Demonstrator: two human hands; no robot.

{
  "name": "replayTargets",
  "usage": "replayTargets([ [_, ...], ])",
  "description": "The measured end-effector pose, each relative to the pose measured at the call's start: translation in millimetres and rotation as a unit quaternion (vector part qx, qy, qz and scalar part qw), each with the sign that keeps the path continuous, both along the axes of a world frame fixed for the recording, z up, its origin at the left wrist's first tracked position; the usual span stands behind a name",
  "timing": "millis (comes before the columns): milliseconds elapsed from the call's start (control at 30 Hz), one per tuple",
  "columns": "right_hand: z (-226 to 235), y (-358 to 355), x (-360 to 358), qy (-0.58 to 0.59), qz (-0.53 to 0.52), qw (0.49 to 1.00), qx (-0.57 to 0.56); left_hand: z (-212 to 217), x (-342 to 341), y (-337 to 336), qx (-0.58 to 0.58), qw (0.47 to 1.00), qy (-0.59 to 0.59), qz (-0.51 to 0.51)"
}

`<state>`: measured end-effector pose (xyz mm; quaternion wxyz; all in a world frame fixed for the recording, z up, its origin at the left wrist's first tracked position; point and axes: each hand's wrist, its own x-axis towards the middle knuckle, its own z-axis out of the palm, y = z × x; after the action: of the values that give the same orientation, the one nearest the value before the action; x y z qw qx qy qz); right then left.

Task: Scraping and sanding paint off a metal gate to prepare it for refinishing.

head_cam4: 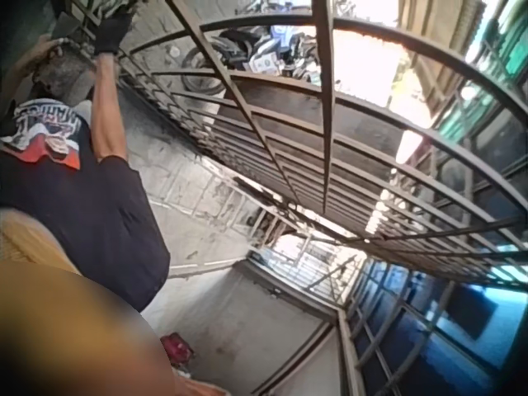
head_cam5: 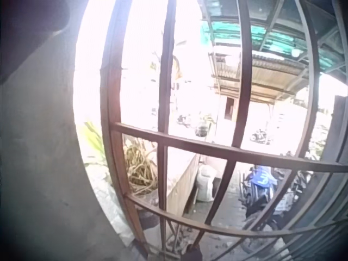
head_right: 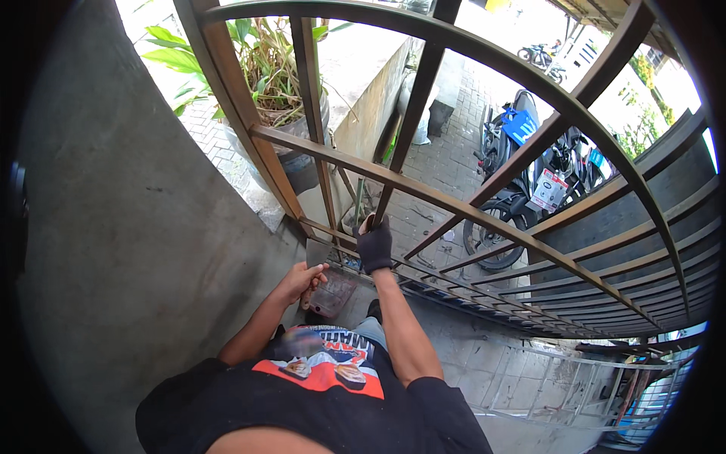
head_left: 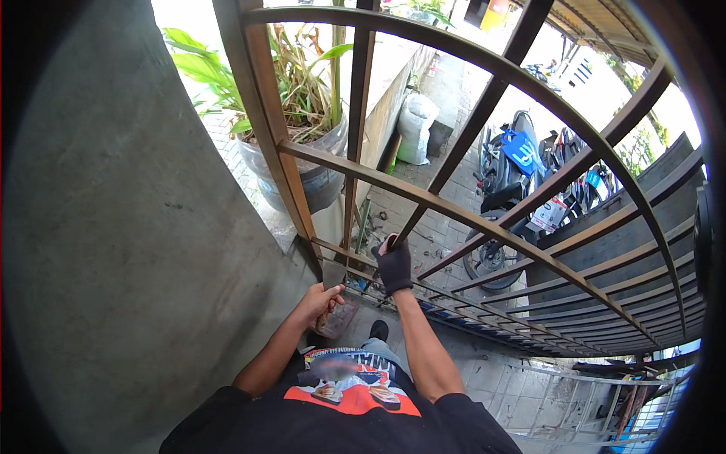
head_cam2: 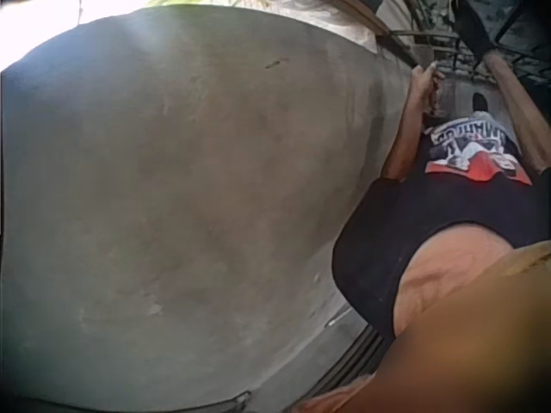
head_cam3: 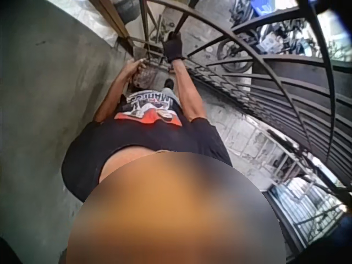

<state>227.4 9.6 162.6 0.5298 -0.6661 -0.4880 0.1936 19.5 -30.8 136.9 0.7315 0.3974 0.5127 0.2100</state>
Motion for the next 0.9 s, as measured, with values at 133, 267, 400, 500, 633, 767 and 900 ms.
replayTargets([
  [133,123,-8,10,0.103,0.157,0.976,0.108,0,-8,-16,-0.031,0.999,-0.001,0.039],
  [267,37,1,12,0.251,0.179,0.944,0.119,2,-5,-9,-0.008,0.999,-0.006,0.047],
  [400,-3,-10,14,0.094,0.162,0.982,-0.027,3,-12,-16,-0.015,0.997,0.023,0.075],
  [500,88,1,26,0.206,0.251,0.944,0.059,6,-17,-17,-0.014,0.995,0.003,0.104],
  [633,134,5,26,0.27,0.241,0.932,-0.012,-14,-29,-21,-0.029,0.991,-0.044,0.121],
  [767,3,5,33,0.184,0.252,0.95,0.007,-10,-19,-20,-0.07,0.99,-0.058,0.108],
  [900,30,-3,13,0.112,0.159,0.98,0.036,-6,-17,-19,-0.05,0.991,-0.05,0.113],
])
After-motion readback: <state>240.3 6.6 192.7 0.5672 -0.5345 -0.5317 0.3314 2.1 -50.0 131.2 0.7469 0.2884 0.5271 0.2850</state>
